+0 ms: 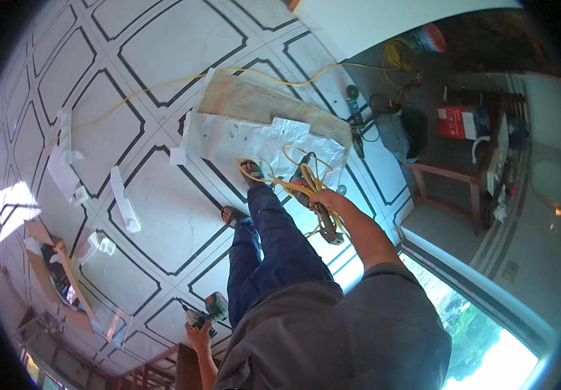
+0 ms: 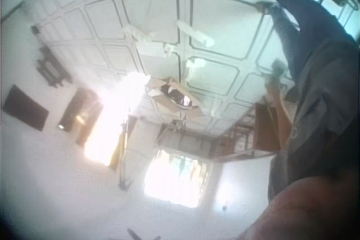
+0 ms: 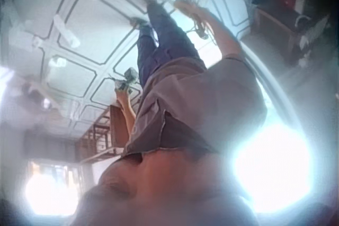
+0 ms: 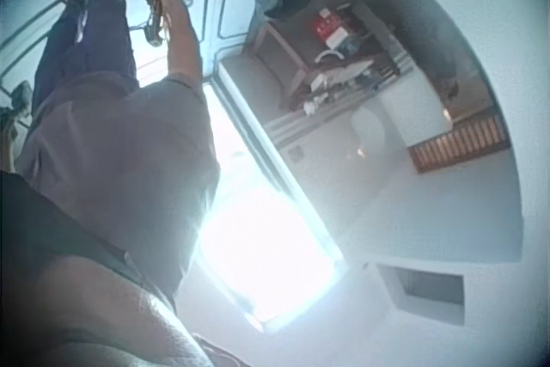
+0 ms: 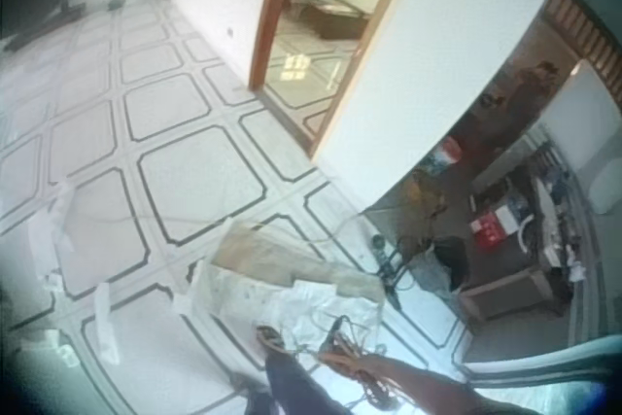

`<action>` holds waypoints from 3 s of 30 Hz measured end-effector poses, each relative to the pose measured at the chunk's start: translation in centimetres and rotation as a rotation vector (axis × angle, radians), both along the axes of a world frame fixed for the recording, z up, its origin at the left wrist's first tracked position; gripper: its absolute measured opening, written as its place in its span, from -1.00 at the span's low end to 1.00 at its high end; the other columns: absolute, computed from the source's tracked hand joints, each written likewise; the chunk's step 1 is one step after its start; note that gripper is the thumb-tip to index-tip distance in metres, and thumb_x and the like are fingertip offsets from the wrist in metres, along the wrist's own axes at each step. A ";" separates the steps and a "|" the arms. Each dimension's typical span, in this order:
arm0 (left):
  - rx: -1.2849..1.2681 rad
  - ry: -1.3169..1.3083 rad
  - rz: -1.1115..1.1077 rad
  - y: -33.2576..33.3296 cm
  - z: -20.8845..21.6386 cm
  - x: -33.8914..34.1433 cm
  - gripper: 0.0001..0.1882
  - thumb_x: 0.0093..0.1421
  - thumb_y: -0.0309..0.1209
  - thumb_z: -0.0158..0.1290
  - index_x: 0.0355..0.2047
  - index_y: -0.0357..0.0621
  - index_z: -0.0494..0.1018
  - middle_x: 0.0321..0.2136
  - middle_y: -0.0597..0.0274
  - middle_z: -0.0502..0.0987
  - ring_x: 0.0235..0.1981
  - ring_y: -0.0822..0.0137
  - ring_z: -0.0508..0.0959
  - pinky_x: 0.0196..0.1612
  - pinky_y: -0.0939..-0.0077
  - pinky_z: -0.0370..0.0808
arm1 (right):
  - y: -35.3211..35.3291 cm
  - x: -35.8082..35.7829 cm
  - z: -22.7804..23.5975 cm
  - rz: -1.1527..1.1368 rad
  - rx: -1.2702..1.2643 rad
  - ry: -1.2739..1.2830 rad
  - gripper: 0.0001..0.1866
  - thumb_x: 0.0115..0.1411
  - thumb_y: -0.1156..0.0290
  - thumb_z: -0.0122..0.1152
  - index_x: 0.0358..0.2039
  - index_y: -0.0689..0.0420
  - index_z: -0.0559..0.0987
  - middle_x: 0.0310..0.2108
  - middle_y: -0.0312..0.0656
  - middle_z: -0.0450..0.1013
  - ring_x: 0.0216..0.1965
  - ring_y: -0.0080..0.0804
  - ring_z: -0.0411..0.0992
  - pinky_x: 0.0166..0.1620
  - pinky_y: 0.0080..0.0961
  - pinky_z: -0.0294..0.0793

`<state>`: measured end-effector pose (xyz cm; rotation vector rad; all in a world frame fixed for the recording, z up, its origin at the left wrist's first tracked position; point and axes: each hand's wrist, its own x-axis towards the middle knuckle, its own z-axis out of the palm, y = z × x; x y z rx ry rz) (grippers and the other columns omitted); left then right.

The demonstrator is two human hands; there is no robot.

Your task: The person organizes tools and materials on the floor, handling a yellow extension cord, a power drill, and a tool bag. They plug in the cord, retrieve a screwdriver from the bag, and move around the room while carrying the drill and cord.

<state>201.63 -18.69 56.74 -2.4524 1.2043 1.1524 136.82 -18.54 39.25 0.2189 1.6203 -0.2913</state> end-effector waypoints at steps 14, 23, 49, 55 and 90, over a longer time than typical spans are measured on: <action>0.173 0.060 0.049 -10.7 2.7 -15.7 -0.32 -0.09 -0.37 0.41 0.05 -0.26 0.41 -0.27 0.09 0.64 -0.30 0.30 0.64 -0.18 0.40 0.58 | -7.7 0.8 -21.9 0.071 -0.152 0.100 -0.78 -0.16 0.54 0.34 -0.42 0.23 0.56 -0.56 -0.09 0.50 -0.58 -0.26 0.49 -0.48 -0.25 0.50; 0.218 0.009 0.018 -14.7 1.1 -21.5 -0.27 -0.08 -0.35 0.41 0.10 -0.26 0.38 -0.26 0.06 0.64 -0.26 0.27 0.64 -0.12 0.36 0.56 | -11.3 4.0 -26.0 -0.044 -0.191 -0.026 -0.84 -0.11 0.50 0.36 -0.46 0.27 0.63 -0.58 -0.11 0.56 -0.54 -0.28 0.57 -0.41 -0.33 0.57; 0.223 0.041 0.231 -9.5 -2.7 -19.9 -0.23 -0.09 -0.30 0.42 0.13 -0.26 0.36 -0.23 0.04 0.64 -0.22 0.19 0.65 -0.10 0.29 0.55 | -18.1 6.6 -25.8 0.907 -0.010 0.031 -0.54 -0.09 0.25 0.41 -0.15 0.19 0.63 -0.34 -0.05 0.65 -0.21 -0.15 0.64 -0.08 -0.26 0.58; 0.308 0.033 0.214 -10.3 -4.3 -20.2 -0.23 -0.09 -0.31 0.41 0.13 -0.25 0.36 -0.28 0.05 0.64 -0.28 0.20 0.66 -0.13 0.31 0.57 | -19.1 6.8 -30.3 1.135 -0.140 0.094 -0.49 -0.11 0.18 0.44 -0.16 0.20 0.63 -0.18 0.05 0.62 -0.06 -0.01 0.59 -0.02 -0.17 0.57; 0.274 0.106 0.683 0.9 -15.8 -10.5 -0.17 -0.17 -0.45 0.40 0.14 -0.31 0.30 -0.34 0.13 0.60 -0.40 0.33 0.61 -0.26 0.43 0.59 | -13.5 28.8 -44.6 2.350 0.071 -0.858 -0.66 -0.10 0.34 0.40 -0.25 0.11 0.75 -0.18 -0.09 0.64 -0.18 -0.18 0.61 -0.12 -0.23 0.57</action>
